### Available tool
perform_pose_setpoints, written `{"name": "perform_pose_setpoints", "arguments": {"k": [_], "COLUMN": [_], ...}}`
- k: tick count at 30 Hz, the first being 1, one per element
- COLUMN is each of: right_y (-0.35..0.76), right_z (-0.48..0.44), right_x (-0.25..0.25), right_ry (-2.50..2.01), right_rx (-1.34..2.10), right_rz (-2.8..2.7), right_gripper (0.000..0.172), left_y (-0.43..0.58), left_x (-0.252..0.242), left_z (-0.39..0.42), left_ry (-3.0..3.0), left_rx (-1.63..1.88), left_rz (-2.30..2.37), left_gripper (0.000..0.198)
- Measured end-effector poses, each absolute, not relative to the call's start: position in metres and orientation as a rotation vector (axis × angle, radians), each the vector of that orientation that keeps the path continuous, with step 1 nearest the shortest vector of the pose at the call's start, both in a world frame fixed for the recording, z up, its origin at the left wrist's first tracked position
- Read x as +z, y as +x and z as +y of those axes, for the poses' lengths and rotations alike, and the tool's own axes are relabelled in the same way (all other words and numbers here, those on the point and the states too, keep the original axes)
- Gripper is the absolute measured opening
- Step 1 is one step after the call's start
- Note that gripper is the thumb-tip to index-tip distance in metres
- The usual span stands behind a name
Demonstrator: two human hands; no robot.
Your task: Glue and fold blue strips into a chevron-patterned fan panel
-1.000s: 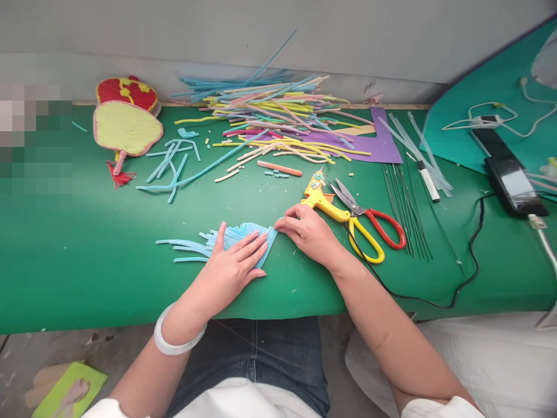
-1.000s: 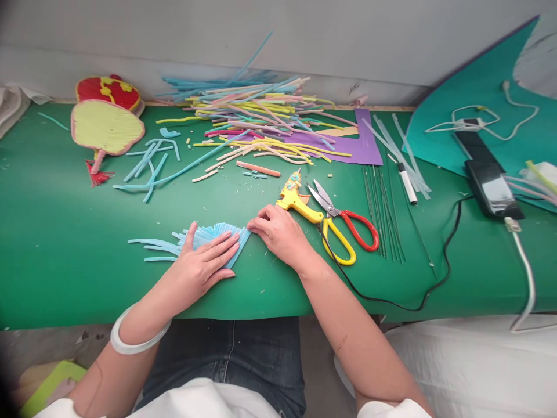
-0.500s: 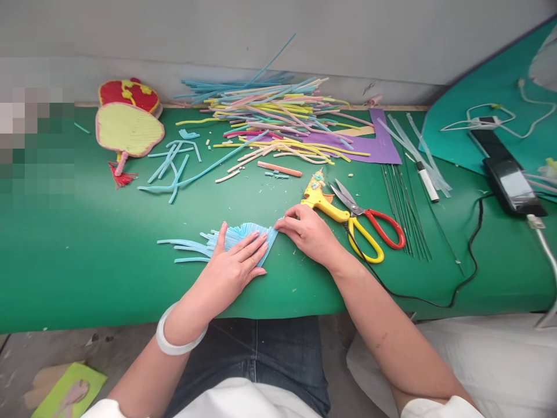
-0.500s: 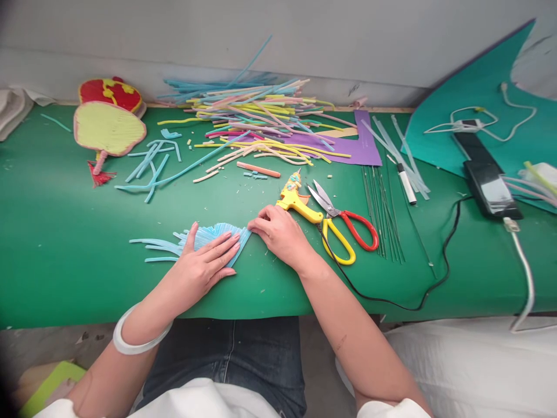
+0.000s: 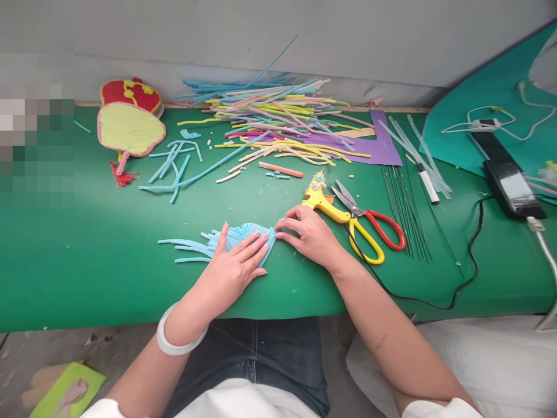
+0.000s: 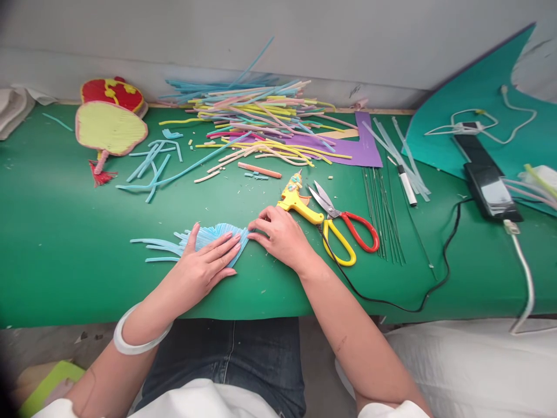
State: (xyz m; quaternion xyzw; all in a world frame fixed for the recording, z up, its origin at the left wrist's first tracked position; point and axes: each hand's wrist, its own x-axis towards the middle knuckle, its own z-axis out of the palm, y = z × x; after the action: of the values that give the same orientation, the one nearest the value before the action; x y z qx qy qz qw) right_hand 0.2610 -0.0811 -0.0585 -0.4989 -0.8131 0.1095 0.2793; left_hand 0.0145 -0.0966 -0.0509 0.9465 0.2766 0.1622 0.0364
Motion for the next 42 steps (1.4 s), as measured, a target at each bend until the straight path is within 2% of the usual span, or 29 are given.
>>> {"name": "perform_pose_setpoints", "arguments": {"k": [27, 36, 42], "right_y": [0.2574, 0.2579, 0.2575], "right_z": [-0.0810, -0.0807, -0.0809], "right_x": [-0.0568, -0.0568, -0.0570], "right_ry": [-1.400, -1.395, -1.384], "right_rx": [0.299, 0.313, 0.303], "right_rz": [-2.180, -2.175, -2.166], "right_gripper": [0.016, 0.017, 0.016], "left_y": [0.0151, 0.0146, 0.0145], "left_x": [-0.0467, -0.0469, -0.0485], "left_z": [-0.0961, -0.0974, -0.0969], "left_ry": [2.854, 2.839, 2.842], "left_rx": [0.474, 0.474, 0.489], "left_rz": [0.852, 0.857, 0.849], "left_gripper": [0.035, 0.049, 0.037]}}
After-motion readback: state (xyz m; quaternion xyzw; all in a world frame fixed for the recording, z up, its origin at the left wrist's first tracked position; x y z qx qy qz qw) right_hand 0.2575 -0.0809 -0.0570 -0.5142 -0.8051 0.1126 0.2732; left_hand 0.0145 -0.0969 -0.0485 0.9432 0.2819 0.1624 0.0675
